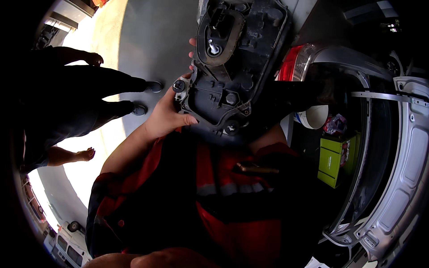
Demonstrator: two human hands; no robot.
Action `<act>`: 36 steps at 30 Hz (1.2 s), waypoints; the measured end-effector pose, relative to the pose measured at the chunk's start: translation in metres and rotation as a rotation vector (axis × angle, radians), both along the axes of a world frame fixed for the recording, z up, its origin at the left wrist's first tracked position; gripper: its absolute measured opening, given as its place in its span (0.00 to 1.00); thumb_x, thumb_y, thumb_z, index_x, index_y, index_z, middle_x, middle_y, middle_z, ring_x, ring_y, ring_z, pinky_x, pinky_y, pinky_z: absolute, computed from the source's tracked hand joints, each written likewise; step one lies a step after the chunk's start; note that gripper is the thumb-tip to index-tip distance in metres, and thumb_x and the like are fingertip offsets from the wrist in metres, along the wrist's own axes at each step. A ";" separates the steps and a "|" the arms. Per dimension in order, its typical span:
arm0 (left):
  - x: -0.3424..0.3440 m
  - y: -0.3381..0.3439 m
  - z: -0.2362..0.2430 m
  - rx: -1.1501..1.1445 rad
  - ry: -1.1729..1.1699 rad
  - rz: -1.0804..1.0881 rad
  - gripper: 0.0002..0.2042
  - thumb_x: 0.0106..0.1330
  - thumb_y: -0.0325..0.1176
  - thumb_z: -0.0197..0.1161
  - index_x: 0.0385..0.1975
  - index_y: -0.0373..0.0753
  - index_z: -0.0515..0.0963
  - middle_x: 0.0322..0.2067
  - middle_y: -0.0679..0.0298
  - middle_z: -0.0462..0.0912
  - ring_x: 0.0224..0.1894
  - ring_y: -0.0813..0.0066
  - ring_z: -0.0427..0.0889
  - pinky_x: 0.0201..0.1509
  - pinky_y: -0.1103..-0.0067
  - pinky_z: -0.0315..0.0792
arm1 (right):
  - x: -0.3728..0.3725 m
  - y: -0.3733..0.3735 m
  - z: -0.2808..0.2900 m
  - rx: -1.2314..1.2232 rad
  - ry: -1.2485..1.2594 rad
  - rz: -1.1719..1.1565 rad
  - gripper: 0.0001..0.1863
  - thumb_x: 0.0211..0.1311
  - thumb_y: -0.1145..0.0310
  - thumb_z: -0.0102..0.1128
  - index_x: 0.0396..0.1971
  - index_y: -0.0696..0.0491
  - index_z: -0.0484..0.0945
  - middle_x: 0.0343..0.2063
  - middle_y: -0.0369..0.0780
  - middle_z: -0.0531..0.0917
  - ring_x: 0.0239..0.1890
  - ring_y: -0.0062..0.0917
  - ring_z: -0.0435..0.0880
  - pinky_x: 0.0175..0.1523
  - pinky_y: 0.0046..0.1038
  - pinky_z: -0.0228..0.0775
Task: The person removes a taillight assembly from a car trunk, carries it to a workbench, and disassembles it using a screwdriver.
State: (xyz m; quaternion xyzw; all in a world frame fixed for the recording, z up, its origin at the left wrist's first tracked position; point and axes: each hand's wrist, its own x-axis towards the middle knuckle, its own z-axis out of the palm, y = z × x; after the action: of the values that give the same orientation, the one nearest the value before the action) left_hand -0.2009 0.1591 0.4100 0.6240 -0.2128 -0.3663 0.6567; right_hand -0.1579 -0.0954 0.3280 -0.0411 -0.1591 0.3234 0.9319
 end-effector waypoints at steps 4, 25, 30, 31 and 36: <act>0.062 -0.053 0.020 -0.018 0.055 0.008 0.57 0.49 0.39 0.83 0.74 0.32 0.48 0.69 0.53 0.61 0.71 0.65 0.61 0.73 0.69 0.58 | 0.077 -0.064 0.010 0.047 0.019 0.105 0.52 0.64 0.47 0.66 0.77 0.45 0.40 0.72 0.48 0.59 0.74 0.55 0.53 0.76 0.62 0.46; 0.288 -0.429 -0.239 -0.233 0.802 -0.251 0.31 0.59 0.27 0.57 0.65 0.33 0.63 0.58 0.53 0.75 0.60 0.58 0.75 0.66 0.63 0.69 | 0.093 -0.361 -0.207 -0.776 0.238 -1.043 0.41 0.70 0.44 0.55 0.74 0.51 0.53 0.68 0.49 0.65 0.69 0.45 0.64 0.73 0.52 0.55; 0.271 -0.519 -0.284 -0.201 0.741 -0.357 0.29 0.56 0.38 0.61 0.57 0.28 0.72 0.49 0.52 0.82 0.52 0.59 0.83 0.59 0.66 0.76 | 0.076 -0.461 -0.235 -0.895 0.263 -1.180 0.40 0.71 0.43 0.52 0.73 0.52 0.55 0.67 0.49 0.66 0.67 0.42 0.67 0.72 0.49 0.58; 0.290 -0.542 -0.283 -0.193 0.736 -0.395 0.29 0.56 0.38 0.61 0.57 0.28 0.72 0.49 0.52 0.82 0.51 0.59 0.83 0.58 0.67 0.76 | 0.097 -0.496 -0.233 -0.908 0.234 -1.207 0.40 0.71 0.42 0.51 0.73 0.52 0.56 0.67 0.49 0.67 0.67 0.41 0.68 0.72 0.49 0.58; 0.277 -0.601 -0.310 -0.240 0.912 -0.472 0.29 0.58 0.33 0.59 0.61 0.29 0.67 0.52 0.52 0.80 0.54 0.58 0.81 0.62 0.64 0.75 | 0.075 -0.563 -0.255 -1.050 0.262 -1.312 0.39 0.73 0.41 0.49 0.72 0.54 0.59 0.66 0.49 0.68 0.66 0.38 0.71 0.71 0.46 0.60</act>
State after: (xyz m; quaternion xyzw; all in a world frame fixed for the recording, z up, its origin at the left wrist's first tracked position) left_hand 0.0758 -0.4423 0.1004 0.2568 -0.0805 -0.7114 0.6492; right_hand -0.0830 -0.6581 0.0732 -0.5143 0.1770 -0.2482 0.8016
